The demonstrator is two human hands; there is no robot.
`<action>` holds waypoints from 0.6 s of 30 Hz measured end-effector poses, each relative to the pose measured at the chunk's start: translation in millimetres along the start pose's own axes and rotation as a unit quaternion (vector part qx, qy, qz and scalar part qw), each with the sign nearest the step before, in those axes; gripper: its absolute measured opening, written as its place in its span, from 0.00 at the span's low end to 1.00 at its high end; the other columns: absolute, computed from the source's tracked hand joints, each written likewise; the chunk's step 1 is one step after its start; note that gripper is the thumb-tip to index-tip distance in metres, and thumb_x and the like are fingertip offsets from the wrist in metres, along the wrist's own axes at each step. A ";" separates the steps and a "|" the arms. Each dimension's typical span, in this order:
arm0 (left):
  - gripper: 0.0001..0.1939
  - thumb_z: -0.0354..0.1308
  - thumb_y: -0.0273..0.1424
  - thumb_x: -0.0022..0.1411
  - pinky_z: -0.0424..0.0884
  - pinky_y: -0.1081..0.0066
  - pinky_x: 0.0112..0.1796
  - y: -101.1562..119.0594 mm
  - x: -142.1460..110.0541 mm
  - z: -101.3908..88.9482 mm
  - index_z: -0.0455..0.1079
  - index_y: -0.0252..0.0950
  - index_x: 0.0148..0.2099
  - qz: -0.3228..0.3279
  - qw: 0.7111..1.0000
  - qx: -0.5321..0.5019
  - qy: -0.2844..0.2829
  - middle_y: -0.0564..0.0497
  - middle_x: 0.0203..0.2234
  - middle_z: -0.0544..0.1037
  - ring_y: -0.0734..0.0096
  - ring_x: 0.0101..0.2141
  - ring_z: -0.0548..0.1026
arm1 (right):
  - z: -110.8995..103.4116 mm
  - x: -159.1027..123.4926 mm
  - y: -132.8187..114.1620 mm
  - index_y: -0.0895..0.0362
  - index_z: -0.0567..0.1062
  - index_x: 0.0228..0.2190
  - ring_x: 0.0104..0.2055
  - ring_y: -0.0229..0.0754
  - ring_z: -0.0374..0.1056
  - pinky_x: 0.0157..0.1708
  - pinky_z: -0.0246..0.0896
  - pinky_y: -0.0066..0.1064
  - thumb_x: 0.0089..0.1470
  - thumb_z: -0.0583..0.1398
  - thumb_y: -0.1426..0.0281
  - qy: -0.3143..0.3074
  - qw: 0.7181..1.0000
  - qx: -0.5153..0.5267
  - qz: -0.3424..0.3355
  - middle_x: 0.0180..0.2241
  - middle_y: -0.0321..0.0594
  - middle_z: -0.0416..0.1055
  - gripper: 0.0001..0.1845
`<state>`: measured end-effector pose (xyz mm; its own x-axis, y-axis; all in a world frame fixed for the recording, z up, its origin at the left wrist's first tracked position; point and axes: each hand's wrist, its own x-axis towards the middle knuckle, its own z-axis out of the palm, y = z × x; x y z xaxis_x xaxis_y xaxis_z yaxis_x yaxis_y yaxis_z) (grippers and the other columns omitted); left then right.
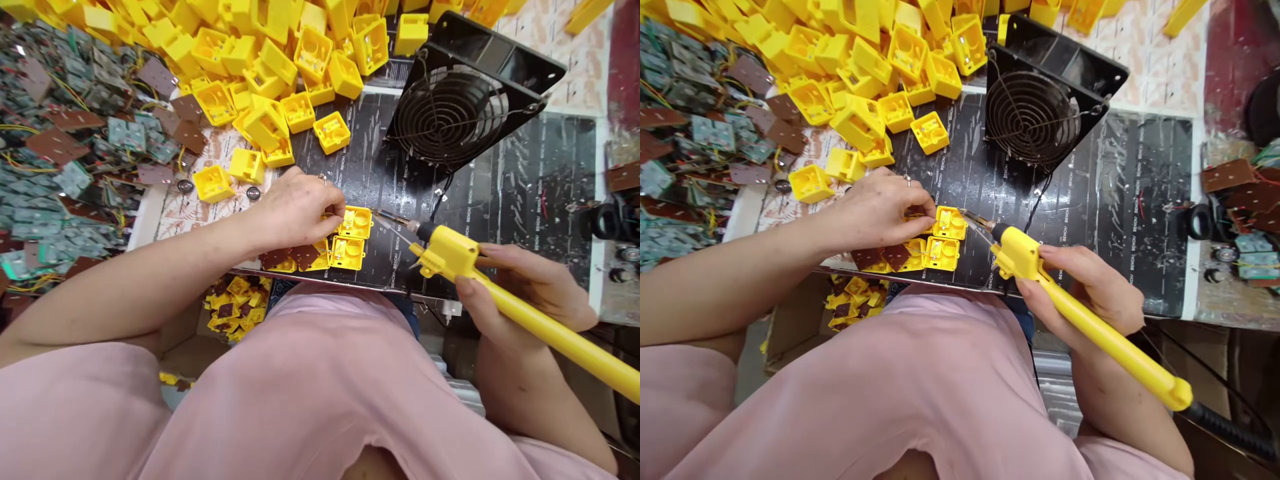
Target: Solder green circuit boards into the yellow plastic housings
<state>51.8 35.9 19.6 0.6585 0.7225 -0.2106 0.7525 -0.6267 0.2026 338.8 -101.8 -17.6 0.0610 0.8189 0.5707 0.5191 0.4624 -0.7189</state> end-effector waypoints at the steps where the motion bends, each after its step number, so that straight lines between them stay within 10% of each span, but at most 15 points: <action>1: 0.13 0.55 0.34 0.64 0.68 0.67 0.42 -1.3 2.4 -0.8 0.82 0.41 0.38 -0.006 1.000 -0.008 0.003 0.54 0.31 0.83 0.64 0.36 0.82 | 0.2 0.9 -0.1 0.47 0.83 0.55 0.28 0.38 0.77 0.22 0.71 0.27 0.47 0.78 0.74 -0.015 0.999 -0.008 -0.030 0.37 0.37 0.85 0.34; 18: 0.11 0.56 0.35 0.58 0.70 0.68 0.42 14.7 17.0 -8.0 0.80 0.41 0.33 -0.086 0.995 0.026 -0.048 0.54 0.22 0.76 0.62 0.36 0.82 | 29.8 16.1 -14.8 0.52 0.75 0.36 0.27 0.38 0.79 0.21 0.71 0.26 0.54 0.75 0.74 -0.076 0.980 -0.087 -0.163 0.29 0.31 0.82 0.15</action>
<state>73.9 41.3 26.7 0.5163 0.7910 -0.3283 0.8523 -0.5119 0.1070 306.7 -85.3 -9.6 -0.2536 0.6843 0.6836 0.6273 0.6543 -0.4223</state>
